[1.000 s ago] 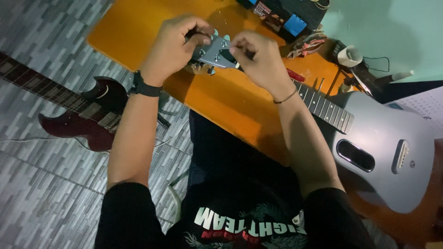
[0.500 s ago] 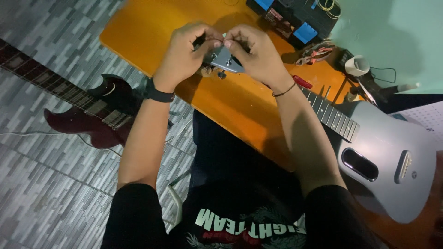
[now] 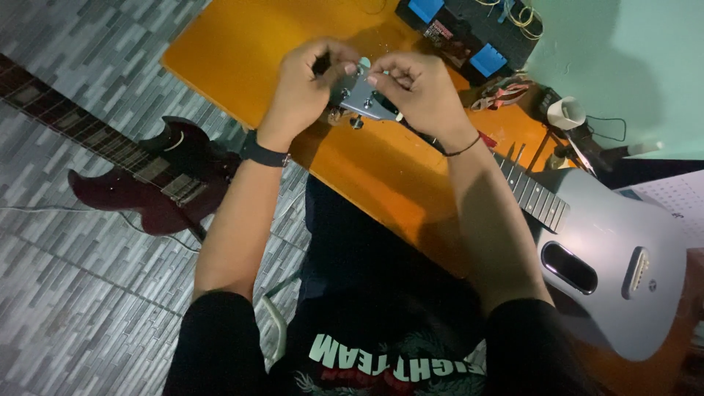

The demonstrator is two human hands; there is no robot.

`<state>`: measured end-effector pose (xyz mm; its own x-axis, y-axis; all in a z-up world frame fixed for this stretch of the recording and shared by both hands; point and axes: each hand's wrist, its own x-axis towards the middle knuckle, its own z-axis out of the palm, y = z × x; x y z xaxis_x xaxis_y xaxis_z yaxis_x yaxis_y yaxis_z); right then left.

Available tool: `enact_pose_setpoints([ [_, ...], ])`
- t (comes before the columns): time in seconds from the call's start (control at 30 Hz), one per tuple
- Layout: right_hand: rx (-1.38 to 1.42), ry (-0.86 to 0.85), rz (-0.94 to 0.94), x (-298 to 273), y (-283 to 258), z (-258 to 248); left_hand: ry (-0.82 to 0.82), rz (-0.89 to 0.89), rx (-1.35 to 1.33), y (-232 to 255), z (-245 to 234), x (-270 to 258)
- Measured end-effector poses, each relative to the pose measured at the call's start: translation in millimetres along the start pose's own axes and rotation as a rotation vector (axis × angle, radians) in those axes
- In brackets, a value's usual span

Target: The person strings a silver electric guitar by hand, threading strings through the bridge and winding them onto the tuning pegs. They use a red string winder to tighten the strings and a string cutter to trim the excess length.

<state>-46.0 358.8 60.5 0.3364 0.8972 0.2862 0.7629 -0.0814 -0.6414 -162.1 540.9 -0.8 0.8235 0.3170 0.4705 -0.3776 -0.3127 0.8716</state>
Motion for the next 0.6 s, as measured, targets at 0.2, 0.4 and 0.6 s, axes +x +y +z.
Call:
enact_pose_setpoints([
  [0.2, -0.147, -0.056, 0.072, 8.1, 5.9, -18.9, 0.124, 0.097, 0.357, -23.8, -9.3, 2.8],
  [0.4, -0.170, -0.129, 0.076, 13.4, 13.6, -15.5, 0.055, -0.027, 0.476, -26.6, 2.0, -7.0],
  [0.6, -0.155, -0.165, 0.113, 13.6, 16.7, -15.6, 0.062, 0.023, 0.290, -36.5, 12.0, -6.4],
])
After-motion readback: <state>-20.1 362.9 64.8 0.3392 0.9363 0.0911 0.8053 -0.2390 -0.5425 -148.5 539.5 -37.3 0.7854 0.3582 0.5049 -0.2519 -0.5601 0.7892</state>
